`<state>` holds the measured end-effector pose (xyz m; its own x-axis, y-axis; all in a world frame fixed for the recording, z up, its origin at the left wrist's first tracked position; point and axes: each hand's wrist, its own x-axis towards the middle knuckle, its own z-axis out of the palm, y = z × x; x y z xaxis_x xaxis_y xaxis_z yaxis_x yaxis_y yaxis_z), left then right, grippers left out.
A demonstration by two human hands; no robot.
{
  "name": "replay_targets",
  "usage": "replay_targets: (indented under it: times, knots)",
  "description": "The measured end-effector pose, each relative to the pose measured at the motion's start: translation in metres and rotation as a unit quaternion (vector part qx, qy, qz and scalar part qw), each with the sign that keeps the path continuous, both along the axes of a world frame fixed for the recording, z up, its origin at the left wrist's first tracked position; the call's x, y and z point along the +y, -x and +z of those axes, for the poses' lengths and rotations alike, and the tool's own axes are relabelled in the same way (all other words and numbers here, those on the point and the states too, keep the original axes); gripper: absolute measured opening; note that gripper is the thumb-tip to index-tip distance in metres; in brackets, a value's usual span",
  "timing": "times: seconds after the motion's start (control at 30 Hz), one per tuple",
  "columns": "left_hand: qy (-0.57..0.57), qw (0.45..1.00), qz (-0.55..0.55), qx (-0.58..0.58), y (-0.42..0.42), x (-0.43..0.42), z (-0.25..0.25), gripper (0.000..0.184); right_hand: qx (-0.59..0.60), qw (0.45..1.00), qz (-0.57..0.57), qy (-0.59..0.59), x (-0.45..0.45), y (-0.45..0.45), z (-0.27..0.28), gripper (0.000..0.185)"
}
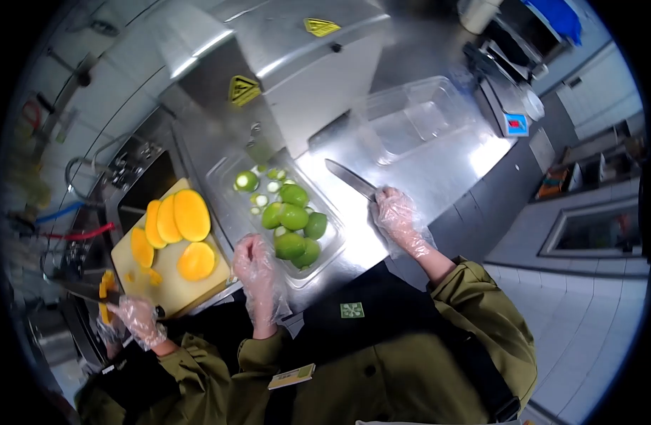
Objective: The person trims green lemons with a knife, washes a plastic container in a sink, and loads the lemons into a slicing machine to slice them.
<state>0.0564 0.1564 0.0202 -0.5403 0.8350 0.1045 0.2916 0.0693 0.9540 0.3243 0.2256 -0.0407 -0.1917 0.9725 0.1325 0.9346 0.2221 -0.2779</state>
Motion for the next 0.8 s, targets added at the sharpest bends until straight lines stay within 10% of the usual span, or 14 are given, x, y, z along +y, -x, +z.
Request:
replay_targets:
  times: [0.13,0.17,0.2,0.27,0.43,0.67,0.8]
  knots:
    - [-0.006,0.994,-0.004,-0.106,-0.006,0.010,-0.006,0.018,0.345,0.923,-0.070,0.157,-0.015,-0.028,0.020,0.034]
    - [-0.054,0.997,-0.016,-0.058,-0.018,0.013,-0.001,0.028,0.478,0.846,-0.094,0.216,-0.022,-0.038,0.032,0.039]
    - [-0.053,0.996,-0.013,-0.065,-0.036,0.017,0.009,0.028,0.717,0.632,-0.084,0.283,-0.030,-0.048,0.044,0.060]
    - [-0.056,0.996,0.000,-0.074,-0.073,0.022,0.023,0.028,0.858,0.394,-0.077,0.321,-0.034,-0.075,0.040,0.070]
    - [0.070,0.970,-0.186,-0.138,-0.194,0.016,0.039,0.018,0.930,0.224,-0.051,0.287,-0.050,-0.151,0.049,0.075]
    - [0.070,0.766,-0.610,0.191,-0.508,-0.012,0.011,0.033,0.974,0.209,-0.073,0.038,-0.118,-0.387,0.052,0.074]
    - [0.227,0.563,-0.785,0.123,-0.664,-0.030,0.022,0.042,0.942,0.229,-0.141,-0.202,-0.170,-0.517,0.058,0.068]
